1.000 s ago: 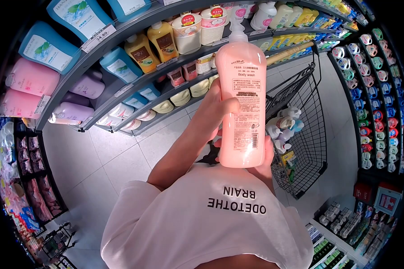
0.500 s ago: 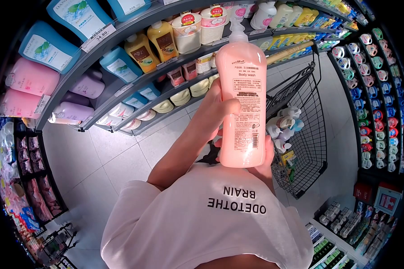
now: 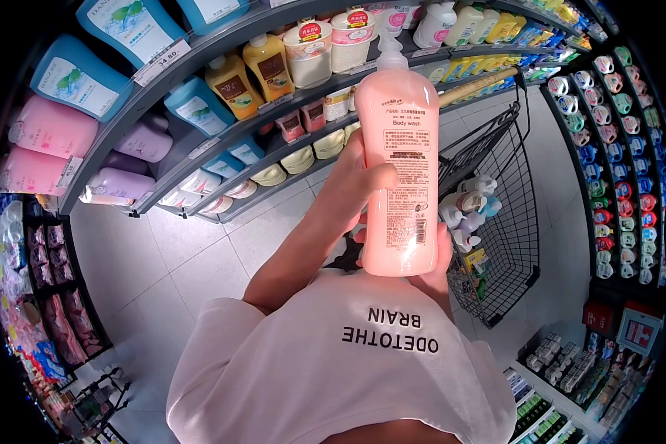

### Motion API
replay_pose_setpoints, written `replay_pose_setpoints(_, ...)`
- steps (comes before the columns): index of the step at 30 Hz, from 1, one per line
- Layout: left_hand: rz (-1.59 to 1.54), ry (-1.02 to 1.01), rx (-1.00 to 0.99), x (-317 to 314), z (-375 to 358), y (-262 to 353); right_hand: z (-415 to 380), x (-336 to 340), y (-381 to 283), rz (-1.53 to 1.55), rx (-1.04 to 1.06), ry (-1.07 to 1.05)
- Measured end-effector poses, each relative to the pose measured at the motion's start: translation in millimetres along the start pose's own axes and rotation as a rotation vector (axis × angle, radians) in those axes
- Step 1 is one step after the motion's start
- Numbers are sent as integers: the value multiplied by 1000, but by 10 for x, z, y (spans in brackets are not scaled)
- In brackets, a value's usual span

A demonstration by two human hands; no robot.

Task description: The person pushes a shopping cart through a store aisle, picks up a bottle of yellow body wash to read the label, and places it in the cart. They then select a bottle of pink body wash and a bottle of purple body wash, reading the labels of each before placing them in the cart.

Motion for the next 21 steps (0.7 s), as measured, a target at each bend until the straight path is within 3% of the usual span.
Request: replay_pose_setpoints(21,36,-24,16,-30,19,23,12,9,-10,0,4,5)
Point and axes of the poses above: each hand's wrist, its own z-axis towards the middle knuckle, its own x-axis out of the back of the hand, y = z × x, the point moved 8 cm from there along z, towards the middle knuckle, and after that the axes turned 1 degree about x, right-handed, at the moved point
